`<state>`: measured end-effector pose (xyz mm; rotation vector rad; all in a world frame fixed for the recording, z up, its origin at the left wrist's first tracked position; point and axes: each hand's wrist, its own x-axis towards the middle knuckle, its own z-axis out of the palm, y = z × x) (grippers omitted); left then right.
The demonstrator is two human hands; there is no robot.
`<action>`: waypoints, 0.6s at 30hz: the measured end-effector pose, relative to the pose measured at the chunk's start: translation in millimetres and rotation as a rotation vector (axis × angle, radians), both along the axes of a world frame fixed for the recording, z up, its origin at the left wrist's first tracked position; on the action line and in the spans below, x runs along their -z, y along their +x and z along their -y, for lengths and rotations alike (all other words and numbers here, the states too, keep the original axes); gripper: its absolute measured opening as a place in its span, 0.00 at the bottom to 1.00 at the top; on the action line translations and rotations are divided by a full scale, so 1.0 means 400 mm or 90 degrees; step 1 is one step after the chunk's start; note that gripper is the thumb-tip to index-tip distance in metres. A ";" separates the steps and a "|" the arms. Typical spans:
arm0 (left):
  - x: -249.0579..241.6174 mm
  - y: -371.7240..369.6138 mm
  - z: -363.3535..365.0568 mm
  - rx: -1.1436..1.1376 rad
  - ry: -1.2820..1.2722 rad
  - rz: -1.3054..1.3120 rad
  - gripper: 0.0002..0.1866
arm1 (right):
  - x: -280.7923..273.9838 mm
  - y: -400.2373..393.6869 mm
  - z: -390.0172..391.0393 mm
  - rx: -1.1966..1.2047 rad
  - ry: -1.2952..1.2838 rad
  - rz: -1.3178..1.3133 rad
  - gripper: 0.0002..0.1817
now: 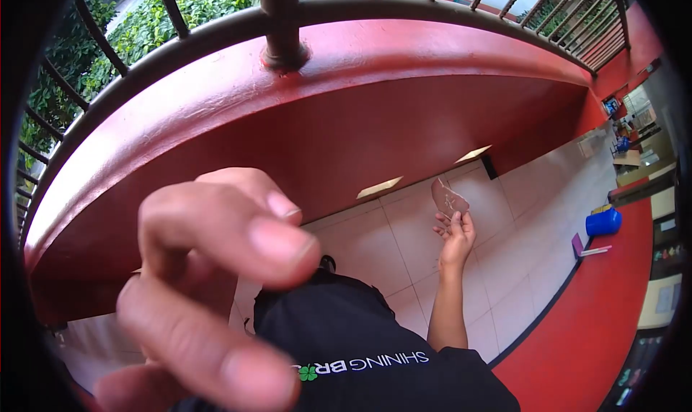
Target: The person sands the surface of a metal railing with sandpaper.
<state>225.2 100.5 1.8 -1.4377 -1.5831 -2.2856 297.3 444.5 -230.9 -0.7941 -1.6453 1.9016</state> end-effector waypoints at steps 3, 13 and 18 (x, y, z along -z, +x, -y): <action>-0.017 -0.092 -0.022 -0.007 0.012 0.052 0.31 | 0.025 0.024 0.003 -0.011 0.008 0.008 0.17; -0.002 0.229 0.202 -0.086 -0.010 0.135 0.28 | 0.056 0.043 0.034 0.005 -0.035 0.039 0.16; 0.007 0.300 0.384 -0.097 -0.019 0.154 0.29 | 0.027 0.012 0.045 0.008 -0.016 0.001 0.17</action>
